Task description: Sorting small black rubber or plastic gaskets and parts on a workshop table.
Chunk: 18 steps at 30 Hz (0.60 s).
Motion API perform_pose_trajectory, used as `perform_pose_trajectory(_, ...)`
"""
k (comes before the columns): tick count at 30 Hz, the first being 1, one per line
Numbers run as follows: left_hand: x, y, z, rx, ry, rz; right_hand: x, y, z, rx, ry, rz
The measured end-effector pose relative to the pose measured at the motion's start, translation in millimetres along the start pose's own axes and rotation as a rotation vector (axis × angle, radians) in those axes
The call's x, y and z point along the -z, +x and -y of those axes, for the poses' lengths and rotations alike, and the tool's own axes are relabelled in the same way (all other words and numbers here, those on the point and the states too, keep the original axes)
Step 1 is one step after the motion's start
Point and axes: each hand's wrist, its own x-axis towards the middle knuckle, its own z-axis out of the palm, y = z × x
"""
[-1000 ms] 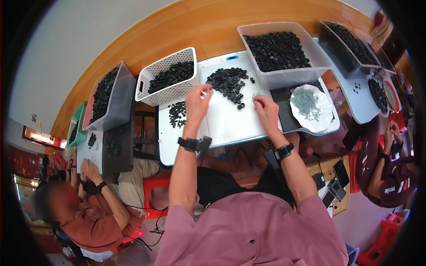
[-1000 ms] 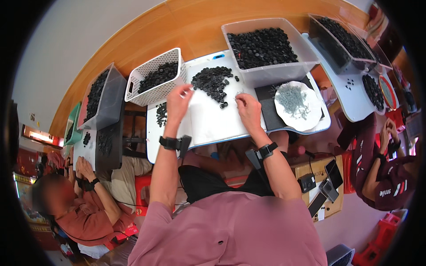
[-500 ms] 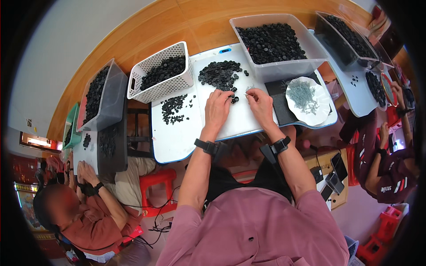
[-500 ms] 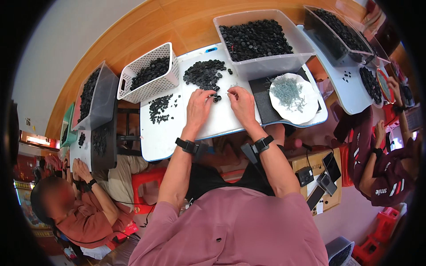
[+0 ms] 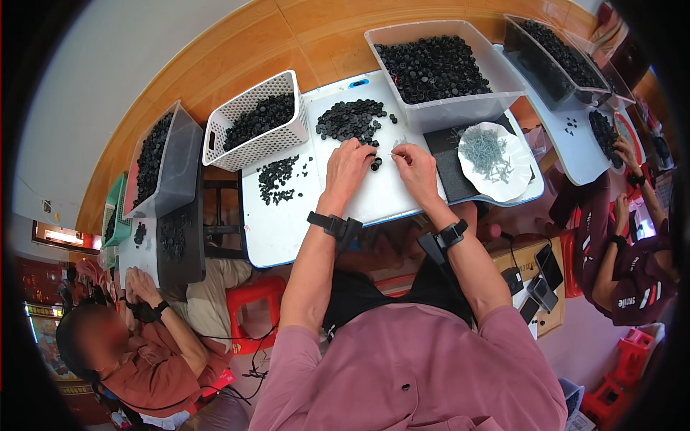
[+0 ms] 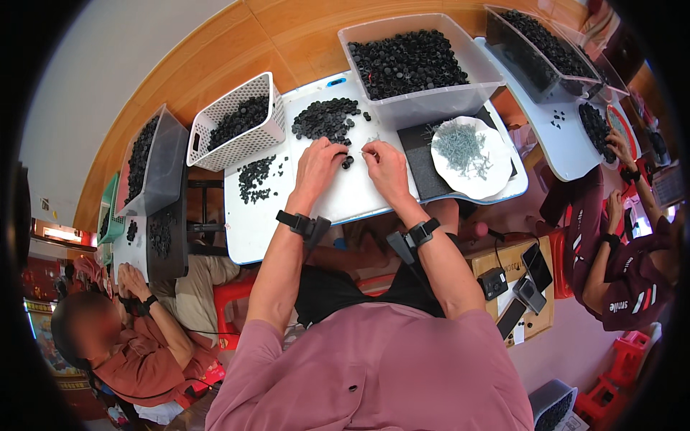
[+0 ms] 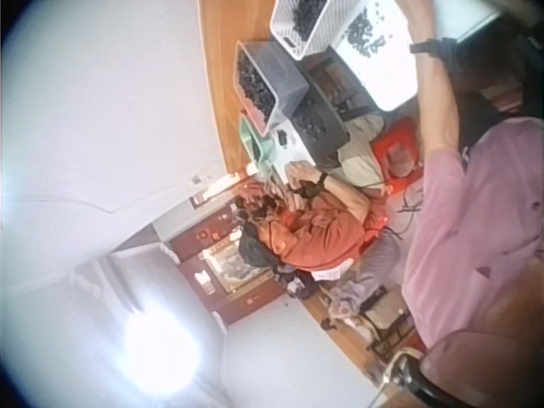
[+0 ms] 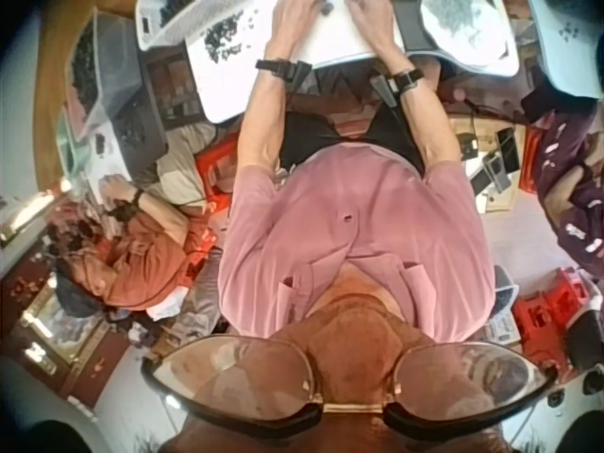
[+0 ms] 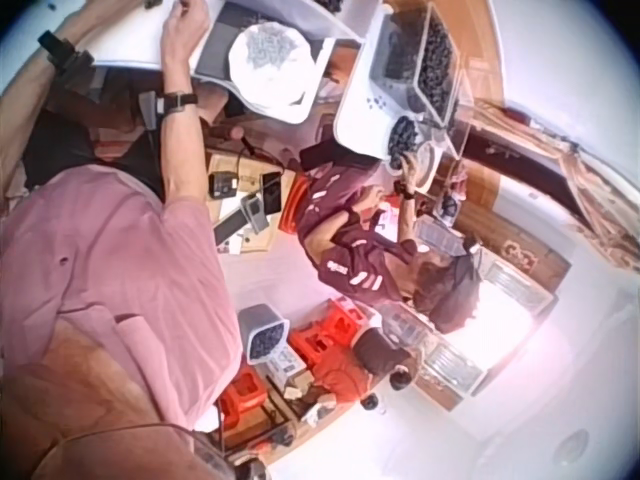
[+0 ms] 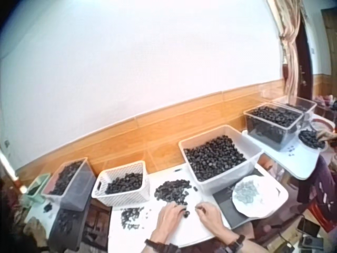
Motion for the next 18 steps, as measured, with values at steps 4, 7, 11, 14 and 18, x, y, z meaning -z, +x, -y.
perform_pose_trajectory(4, -2.9, -8.8, -1.5, 0.065, -0.054, -0.025, -0.3, -0.3, 0.3, 0.002, 0.005, 0.005)
perform_pose_trajectory(7, -0.1, -11.3, -3.6, 0.079, -0.096, -0.041, 0.3, -0.1, 0.8, 0.008, 0.004, 0.009)
perform_pose_trajectory(11, 3.5, -7.3, -3.2, 0.086, -0.117, 0.004, 1.2, -0.3, 1.2, 0.005, 0.000, 0.016)
perform_pose_trajectory(14, 3.6, -6.9, -1.0, 0.098, -0.103, 0.054, 1.2, -0.3, 1.4, 0.014, -0.008, 0.020)
perform_pose_trajectory(18, 3.2, -12.6, -3.4, 0.071, -0.116, -0.039, 1.6, -1.8, 4.2, 0.011, 0.003, 0.017)
